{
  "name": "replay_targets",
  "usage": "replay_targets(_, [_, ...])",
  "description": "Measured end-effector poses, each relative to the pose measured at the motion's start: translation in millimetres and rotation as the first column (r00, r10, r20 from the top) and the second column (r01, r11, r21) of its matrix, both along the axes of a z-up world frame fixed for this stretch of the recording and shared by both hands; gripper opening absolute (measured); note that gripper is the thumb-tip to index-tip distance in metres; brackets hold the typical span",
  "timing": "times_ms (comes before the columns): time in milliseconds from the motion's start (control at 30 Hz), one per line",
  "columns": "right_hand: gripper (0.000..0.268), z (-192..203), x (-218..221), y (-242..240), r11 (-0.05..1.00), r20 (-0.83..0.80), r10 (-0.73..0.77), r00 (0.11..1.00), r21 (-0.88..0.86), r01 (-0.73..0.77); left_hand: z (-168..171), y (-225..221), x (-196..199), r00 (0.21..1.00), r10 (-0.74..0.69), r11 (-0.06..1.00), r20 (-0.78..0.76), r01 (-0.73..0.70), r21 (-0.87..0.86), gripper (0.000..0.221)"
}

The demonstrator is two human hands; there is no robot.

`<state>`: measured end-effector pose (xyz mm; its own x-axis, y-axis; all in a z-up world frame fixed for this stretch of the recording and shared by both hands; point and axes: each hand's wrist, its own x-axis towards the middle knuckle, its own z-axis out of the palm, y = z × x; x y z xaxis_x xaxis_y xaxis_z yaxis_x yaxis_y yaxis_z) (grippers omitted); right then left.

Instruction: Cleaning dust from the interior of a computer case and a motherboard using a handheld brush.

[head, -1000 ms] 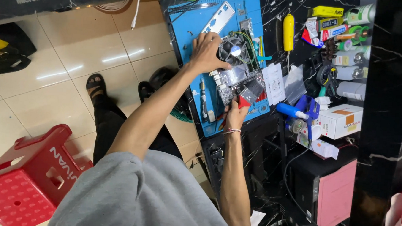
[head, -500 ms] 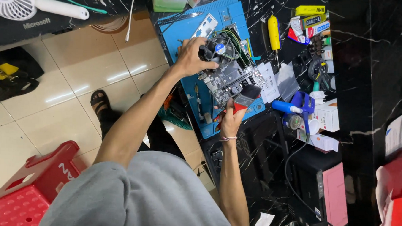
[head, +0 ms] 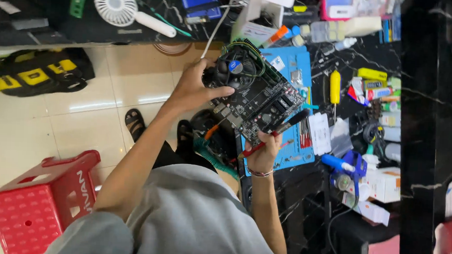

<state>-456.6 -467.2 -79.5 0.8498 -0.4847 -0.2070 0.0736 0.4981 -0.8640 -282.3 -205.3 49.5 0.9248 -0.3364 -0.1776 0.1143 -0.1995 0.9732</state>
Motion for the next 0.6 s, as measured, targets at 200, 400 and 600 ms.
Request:
replay_targets(200, [0.057, 72.7, 68.2, 69.0, 0.92, 0.122, 0.291, 0.949, 0.238, -0.313, 36.5, 85.1, -1.6, 0.932, 0.292, 0.781, -0.214, -0.362, -0.508, 0.063])
replay_targets(400, [0.066, 87.5, 105.8, 163.0, 0.775, 0.178, 0.456, 0.872, 0.403, -0.487, 116.1, 83.0, -25.3, 0.401, 0.285, -0.066, -0.871, -0.898, -0.435, 0.101])
replay_targets(600, [0.062, 73.3, 117.7, 249.8, 0.686, 0.127, 0.577, 0.807, 0.46, -0.563, 119.8, 161.6, -20.2, 0.456, 0.293, -0.108, -0.841, -0.858, -0.503, 0.101])
